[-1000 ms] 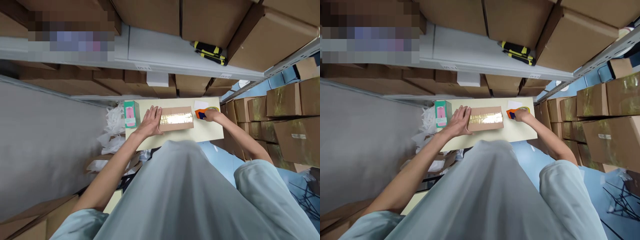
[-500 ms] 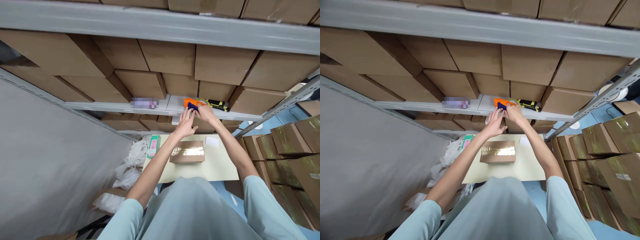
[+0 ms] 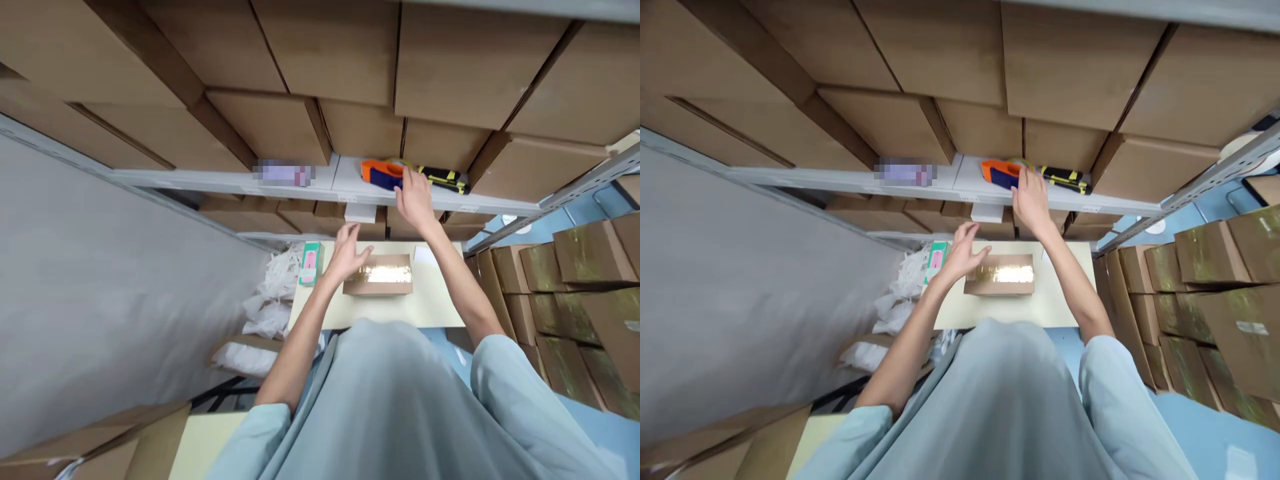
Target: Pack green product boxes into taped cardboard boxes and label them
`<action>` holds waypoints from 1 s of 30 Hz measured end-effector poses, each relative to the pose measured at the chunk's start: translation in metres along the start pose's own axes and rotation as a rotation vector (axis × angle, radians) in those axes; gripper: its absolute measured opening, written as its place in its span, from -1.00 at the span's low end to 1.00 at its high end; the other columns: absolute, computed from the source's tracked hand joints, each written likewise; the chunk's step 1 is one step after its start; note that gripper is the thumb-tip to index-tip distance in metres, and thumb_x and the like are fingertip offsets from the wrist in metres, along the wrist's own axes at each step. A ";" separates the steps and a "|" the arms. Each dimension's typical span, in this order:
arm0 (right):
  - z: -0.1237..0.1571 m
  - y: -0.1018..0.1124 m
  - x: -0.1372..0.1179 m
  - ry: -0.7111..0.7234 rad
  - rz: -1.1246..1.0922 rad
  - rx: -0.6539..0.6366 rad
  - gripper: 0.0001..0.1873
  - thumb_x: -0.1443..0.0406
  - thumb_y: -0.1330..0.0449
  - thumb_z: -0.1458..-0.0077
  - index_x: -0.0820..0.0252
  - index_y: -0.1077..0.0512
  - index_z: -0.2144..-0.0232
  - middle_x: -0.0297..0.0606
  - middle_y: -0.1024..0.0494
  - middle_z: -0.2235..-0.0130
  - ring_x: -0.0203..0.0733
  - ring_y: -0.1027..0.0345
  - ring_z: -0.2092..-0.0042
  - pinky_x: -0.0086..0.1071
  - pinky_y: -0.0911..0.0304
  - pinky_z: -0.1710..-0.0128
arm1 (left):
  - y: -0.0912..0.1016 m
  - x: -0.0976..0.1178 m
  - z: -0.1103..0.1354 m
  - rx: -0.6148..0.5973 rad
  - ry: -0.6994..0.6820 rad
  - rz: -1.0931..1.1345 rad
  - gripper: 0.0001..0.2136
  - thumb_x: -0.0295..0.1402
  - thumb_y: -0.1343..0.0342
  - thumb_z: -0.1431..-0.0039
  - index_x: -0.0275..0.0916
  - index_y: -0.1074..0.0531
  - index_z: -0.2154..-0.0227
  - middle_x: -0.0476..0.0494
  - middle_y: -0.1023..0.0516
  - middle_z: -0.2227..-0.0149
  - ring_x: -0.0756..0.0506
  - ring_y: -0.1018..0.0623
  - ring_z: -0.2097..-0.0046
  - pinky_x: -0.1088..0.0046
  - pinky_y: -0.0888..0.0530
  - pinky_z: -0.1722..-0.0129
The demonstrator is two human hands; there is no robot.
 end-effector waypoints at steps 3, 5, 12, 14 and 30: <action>0.097 -0.036 0.003 -0.062 -0.176 -0.002 -0.21 0.11 0.32 -0.62 0.45 0.09 -0.68 0.21 -0.09 -0.66 0.28 0.09 -0.69 0.30 0.10 -0.65 | -0.008 -0.040 0.063 0.065 0.302 0.045 -0.38 -0.14 -0.21 -0.42 -0.27 -0.38 -0.45 -0.50 -0.48 -0.43 -0.42 -0.46 -0.50 -0.09 -0.36 -0.56; 0.161 -0.068 -0.001 -0.119 -0.321 -0.088 -0.16 0.03 0.35 -0.62 0.48 0.06 -0.67 0.24 -0.10 -0.66 0.25 0.05 -0.68 0.27 0.04 -0.66 | -0.016 -0.055 0.098 0.067 0.483 0.063 -0.38 -0.14 -0.21 -0.42 -0.34 -0.41 -0.43 -0.55 -0.52 -0.42 -0.44 -0.51 -0.47 -0.07 -0.41 -0.52; 0.246 -0.144 -0.006 -0.427 -0.508 -0.224 0.15 -0.33 0.28 -0.52 0.53 0.05 -0.66 0.32 -0.07 -0.65 0.29 0.02 -0.68 0.16 -0.09 -0.63 | -0.048 -0.039 0.123 -0.032 0.629 0.120 -0.48 -0.09 -0.14 -0.51 -0.26 -0.48 -0.37 -0.42 -0.69 -0.29 -0.38 -0.68 -0.30 0.12 -0.57 -0.30; 0.239 -0.149 -0.001 -0.506 -0.527 -0.210 0.20 -0.38 0.15 -0.48 0.53 0.04 -0.65 0.37 -0.18 -0.61 0.36 -0.16 -0.61 0.18 -0.23 -0.55 | -0.051 -0.028 0.116 -0.073 0.656 0.010 -0.47 0.03 -0.13 -0.51 -0.23 -0.52 -0.32 -0.41 -0.74 -0.19 -0.43 -0.70 -0.25 0.11 -0.56 -0.24; 0.224 -0.153 0.010 -0.641 -0.425 -0.266 -0.05 -0.14 0.33 -0.60 0.50 -0.13 -0.60 0.39 -0.57 -0.35 0.42 -0.55 -0.32 0.23 -0.38 -0.35 | -0.059 -0.037 0.089 -0.239 0.718 -0.153 -0.35 0.26 -0.07 -0.49 -0.33 -0.65 -0.01 -0.59 -0.76 -0.01 -0.53 -0.71 -0.16 0.06 -0.57 -0.13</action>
Point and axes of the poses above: each hand's wrist, its own z-axis away from the middle knuckle, its own y-axis out of the back of the hand, x = y × z, the point moved 2 cm from there along -z, towards the middle knuckle
